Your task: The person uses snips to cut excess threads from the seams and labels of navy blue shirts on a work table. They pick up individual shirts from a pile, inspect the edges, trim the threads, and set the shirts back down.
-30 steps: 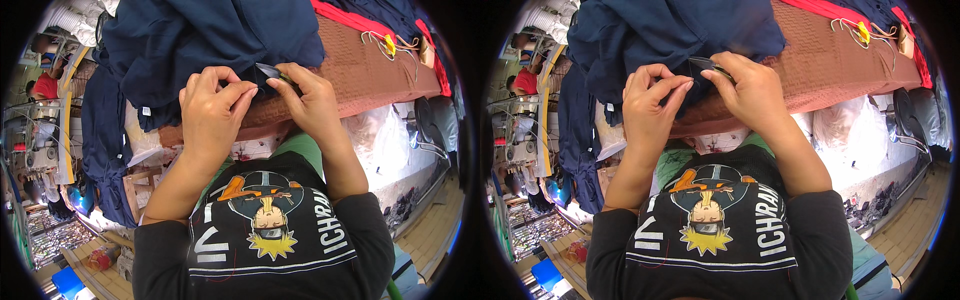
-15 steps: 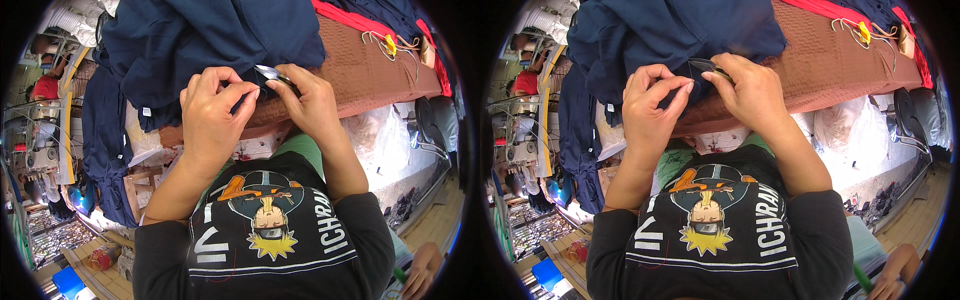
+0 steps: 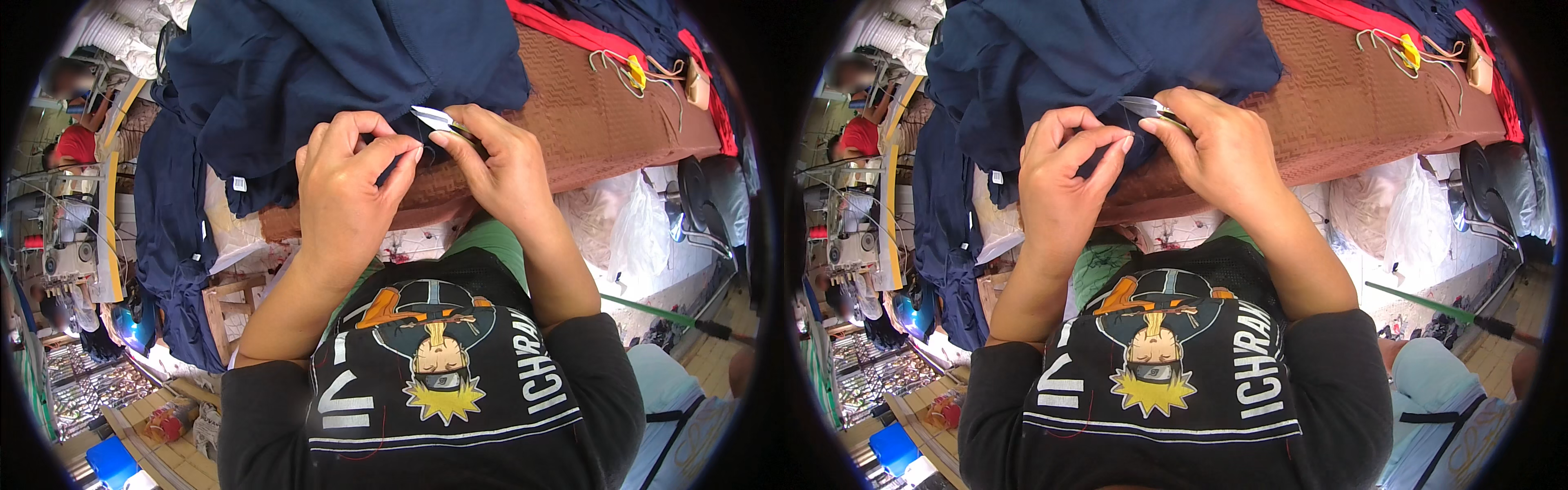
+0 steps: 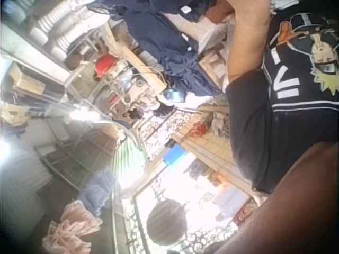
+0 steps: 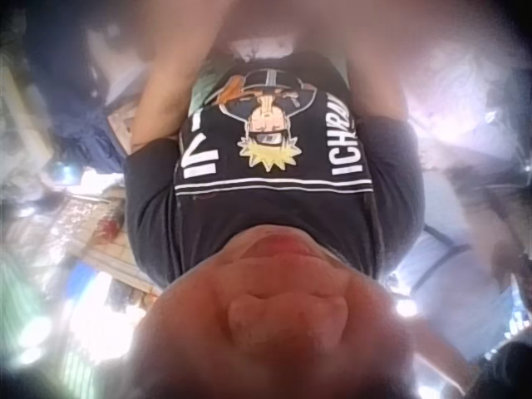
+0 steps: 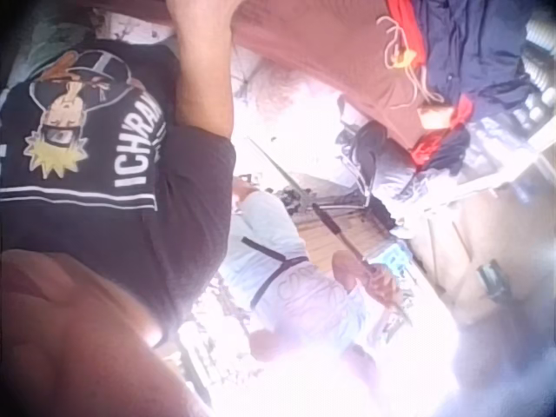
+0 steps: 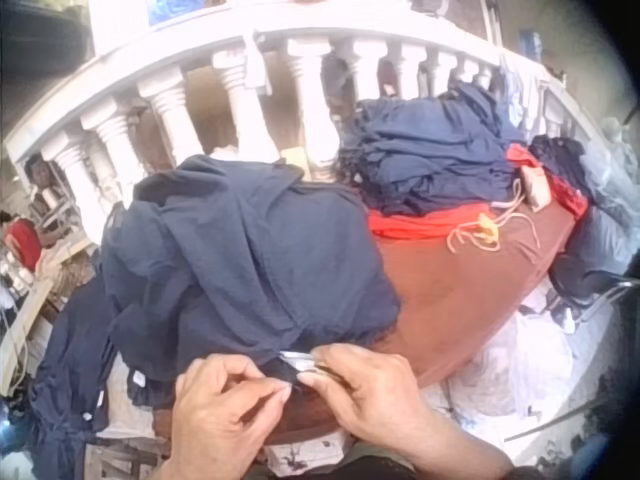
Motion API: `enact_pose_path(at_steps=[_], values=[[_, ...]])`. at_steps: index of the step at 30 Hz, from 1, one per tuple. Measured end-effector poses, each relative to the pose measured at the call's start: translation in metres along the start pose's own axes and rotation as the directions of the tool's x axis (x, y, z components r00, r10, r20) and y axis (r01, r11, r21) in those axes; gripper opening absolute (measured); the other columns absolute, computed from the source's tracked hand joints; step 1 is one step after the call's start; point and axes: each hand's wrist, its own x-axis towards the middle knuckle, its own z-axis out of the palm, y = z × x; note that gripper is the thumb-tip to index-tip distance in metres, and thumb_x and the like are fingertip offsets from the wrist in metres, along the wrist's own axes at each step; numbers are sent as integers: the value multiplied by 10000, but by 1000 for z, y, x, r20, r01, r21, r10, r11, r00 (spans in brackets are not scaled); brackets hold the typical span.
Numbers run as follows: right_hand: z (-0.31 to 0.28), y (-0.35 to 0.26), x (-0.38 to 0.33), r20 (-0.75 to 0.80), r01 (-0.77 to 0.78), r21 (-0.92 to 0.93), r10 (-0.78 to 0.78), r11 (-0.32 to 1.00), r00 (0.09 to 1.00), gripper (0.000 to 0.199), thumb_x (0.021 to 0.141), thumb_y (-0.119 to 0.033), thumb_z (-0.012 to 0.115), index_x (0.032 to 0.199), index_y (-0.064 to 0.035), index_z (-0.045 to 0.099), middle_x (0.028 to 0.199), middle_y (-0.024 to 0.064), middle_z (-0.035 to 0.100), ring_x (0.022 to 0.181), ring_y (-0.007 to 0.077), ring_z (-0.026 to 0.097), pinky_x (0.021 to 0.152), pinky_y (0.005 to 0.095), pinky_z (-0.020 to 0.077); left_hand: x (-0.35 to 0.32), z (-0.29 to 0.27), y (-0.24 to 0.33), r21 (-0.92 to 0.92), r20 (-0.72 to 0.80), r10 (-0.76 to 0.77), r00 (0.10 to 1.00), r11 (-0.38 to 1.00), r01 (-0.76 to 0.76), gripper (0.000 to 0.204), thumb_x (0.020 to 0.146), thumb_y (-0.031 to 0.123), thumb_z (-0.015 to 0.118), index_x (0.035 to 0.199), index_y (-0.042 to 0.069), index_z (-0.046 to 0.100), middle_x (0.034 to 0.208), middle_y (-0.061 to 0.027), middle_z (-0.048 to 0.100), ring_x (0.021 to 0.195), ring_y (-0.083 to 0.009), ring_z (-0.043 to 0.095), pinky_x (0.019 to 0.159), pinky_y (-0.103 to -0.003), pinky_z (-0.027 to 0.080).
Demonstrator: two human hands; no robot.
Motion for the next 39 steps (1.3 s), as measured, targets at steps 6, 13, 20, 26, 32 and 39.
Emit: enact_pose_path(at_steps=[6,13,20,26,32,39], values=[[-1,-3,4,8,-14,-9,14,1000,1000,214,859,-238,675,933,-39,644,766,129,642,664,347,625,569,409,482,1,-4,5,36,48,-4,999,999,3,129,733,82,775,854,77,731,882,-14,589,812,-186,554,748,-313,411],[-9,-3,12,-62,-125,80,130,989,990,192,877,-207,680,949,-30,664,723,128,634,607,288,618,569,337,478,23,-20,-4,-177,135,155,979,976,-130,71,799,35,708,869,48,710,1159,-102,642,1042,-243,607,901,-345,448],[-9,-12,21,-36,-109,282,125,953,992,170,880,-168,688,953,-18,652,670,95,571,556,164,525,557,272,441,53,-35,-44,-838,546,-38,837,-33,545,153,984,191,526,1059,65,566,1438,-301,379,1233,-311,542,1056,-404,423],[0,-18,28,-20,5,200,-1,980,1000,162,863,-167,694,943,-35,647,724,117,613,576,249,600,544,326,464,52,-27,-69,-747,552,158,819,-343,570,128,988,211,518,1030,91,533,1523,-325,158,1262,-349,509,1079,-451,396],[6,-16,30,-48,46,116,-41,992,998,173,857,-194,692,933,-47,643,721,117,613,583,292,600,540,357,468,52,-26,-68,-748,539,181,823,-347,566,107,966,182,558,1006,87,529,1534,-327,94,1273,-360,495,1097,-477,366],[2,-22,28,-66,58,68,-53,996,996,194,852,-212,695,943,-51,637,723,121,615,605,309,613,543,374,474,50,-28,-62,-774,509,172,843,-336,536,115,948,181,589,970,88,526,1537,-322,93,1284,-354,484,1102,-471,359]])
